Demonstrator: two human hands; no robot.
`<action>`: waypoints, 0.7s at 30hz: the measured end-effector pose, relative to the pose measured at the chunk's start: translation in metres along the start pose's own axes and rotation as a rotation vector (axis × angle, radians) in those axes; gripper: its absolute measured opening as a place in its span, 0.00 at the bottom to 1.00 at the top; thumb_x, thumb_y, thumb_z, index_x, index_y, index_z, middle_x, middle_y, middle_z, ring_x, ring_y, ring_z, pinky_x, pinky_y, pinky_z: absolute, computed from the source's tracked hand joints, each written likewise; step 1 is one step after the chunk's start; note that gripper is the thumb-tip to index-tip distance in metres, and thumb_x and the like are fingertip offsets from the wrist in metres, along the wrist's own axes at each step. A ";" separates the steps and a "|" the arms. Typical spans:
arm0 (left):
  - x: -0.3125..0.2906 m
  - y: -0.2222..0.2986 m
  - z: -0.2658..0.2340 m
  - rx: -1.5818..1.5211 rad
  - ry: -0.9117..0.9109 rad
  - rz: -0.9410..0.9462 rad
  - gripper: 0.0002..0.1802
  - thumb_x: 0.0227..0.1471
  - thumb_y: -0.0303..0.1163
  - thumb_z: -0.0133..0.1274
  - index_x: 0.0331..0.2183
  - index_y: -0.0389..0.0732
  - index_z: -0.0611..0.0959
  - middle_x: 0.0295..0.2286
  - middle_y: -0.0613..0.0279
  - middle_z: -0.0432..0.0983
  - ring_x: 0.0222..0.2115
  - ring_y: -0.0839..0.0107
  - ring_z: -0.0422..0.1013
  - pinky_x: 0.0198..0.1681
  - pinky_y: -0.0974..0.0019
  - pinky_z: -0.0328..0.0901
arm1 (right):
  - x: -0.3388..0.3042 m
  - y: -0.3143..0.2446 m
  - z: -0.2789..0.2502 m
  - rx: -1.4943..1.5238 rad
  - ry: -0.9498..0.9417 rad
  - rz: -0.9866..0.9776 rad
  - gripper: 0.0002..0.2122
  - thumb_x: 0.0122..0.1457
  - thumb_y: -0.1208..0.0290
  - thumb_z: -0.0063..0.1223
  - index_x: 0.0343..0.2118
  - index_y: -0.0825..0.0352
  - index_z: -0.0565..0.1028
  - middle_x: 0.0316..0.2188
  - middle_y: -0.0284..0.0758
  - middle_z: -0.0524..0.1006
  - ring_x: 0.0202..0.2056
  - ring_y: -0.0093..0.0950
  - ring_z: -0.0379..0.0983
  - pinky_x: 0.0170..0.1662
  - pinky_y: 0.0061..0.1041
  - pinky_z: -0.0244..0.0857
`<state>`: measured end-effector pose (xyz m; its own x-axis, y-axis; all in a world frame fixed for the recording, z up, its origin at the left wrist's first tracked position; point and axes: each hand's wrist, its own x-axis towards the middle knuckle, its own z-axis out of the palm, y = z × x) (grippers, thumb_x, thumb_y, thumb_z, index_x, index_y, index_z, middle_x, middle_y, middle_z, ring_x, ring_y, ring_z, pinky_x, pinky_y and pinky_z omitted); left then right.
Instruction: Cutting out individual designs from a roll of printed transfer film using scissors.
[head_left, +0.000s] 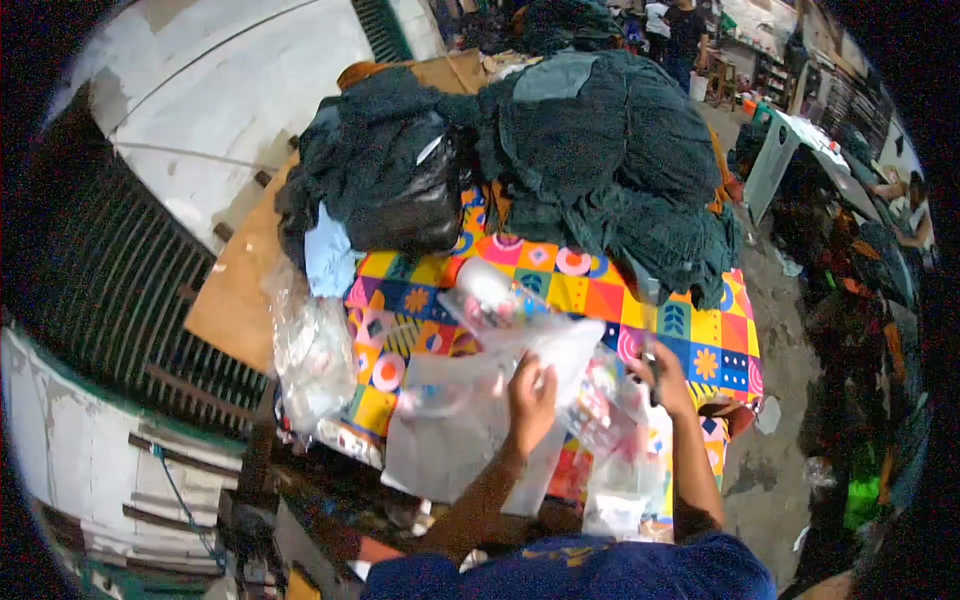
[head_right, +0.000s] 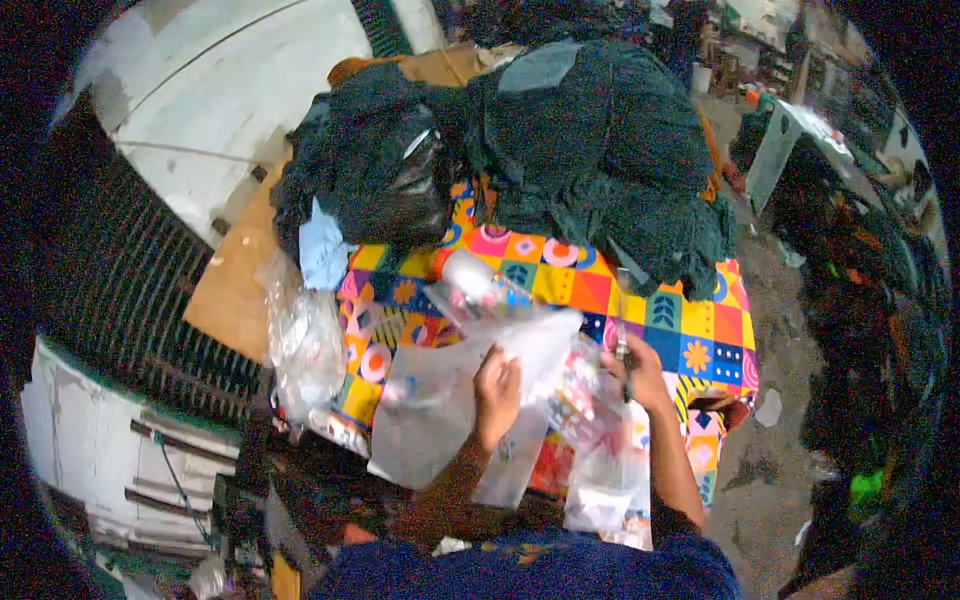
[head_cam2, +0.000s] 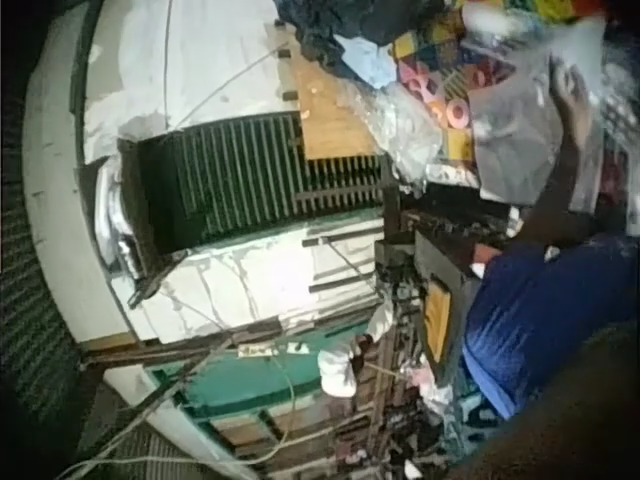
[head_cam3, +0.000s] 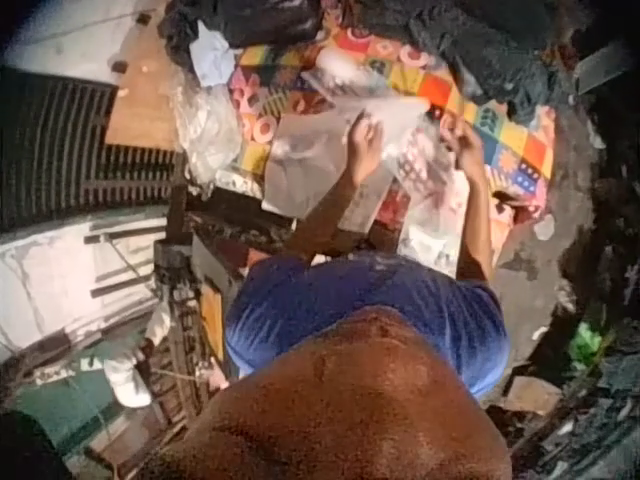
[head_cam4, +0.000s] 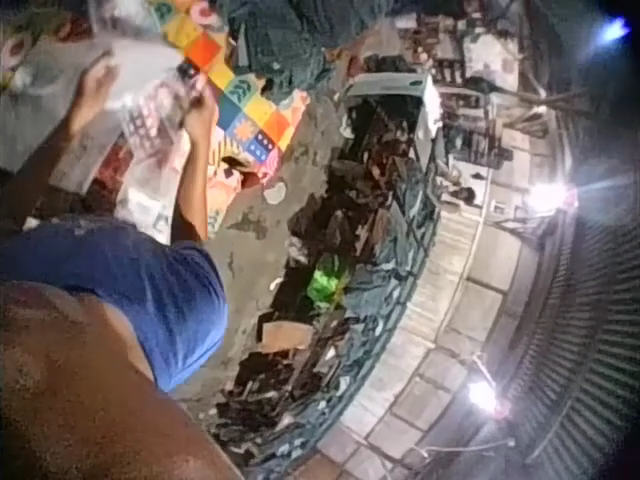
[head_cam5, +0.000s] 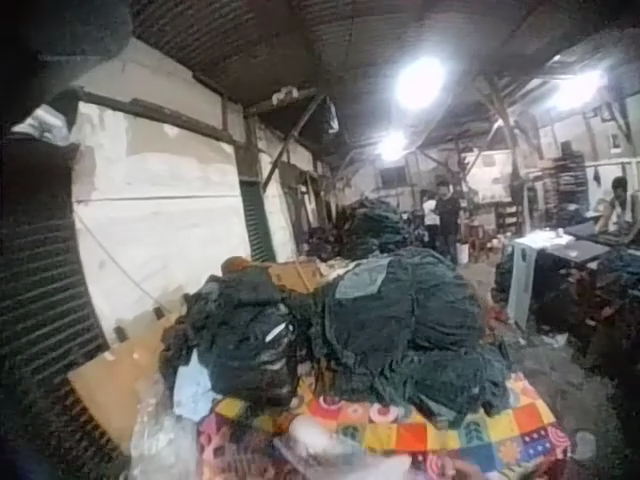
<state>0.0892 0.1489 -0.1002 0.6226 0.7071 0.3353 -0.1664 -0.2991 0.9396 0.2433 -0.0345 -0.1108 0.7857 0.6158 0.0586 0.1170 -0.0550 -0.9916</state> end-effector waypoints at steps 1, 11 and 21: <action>0.003 0.015 0.004 0.085 -0.058 0.104 0.06 0.46 0.21 0.50 0.28 0.27 0.72 0.30 0.44 0.70 0.33 0.64 0.69 0.37 0.69 0.64 | -0.025 -0.017 -0.003 0.144 0.038 -0.006 0.11 0.52 0.69 0.55 0.36 0.66 0.69 0.27 0.29 0.71 0.28 0.19 0.68 0.30 0.18 0.62; -0.073 0.126 0.050 -0.415 -0.627 0.186 0.16 0.40 0.17 0.46 0.37 0.29 0.74 0.49 0.50 0.59 0.49 0.62 0.58 0.47 0.66 0.59 | -0.168 0.010 -0.076 0.073 0.663 -0.141 0.33 0.53 0.67 0.53 0.57 0.71 0.49 0.49 0.37 0.63 0.49 0.28 0.60 0.51 0.23 0.54; -0.136 0.126 0.039 -1.050 -0.817 -0.230 0.29 0.46 0.34 0.44 0.50 0.31 0.64 0.49 0.50 0.63 0.51 0.61 0.59 0.55 0.61 0.52 | -0.226 -0.037 -0.069 0.524 0.381 -0.137 0.23 0.42 0.74 0.58 0.45 0.69 0.67 0.35 0.32 0.70 0.37 0.25 0.68 0.41 0.22 0.62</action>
<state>0.0134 -0.0098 -0.0296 0.9276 -0.0163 0.3732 -0.2700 0.6610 0.7001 0.1034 -0.2261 -0.0797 0.9558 0.2641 0.1291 -0.0048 0.4531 -0.8914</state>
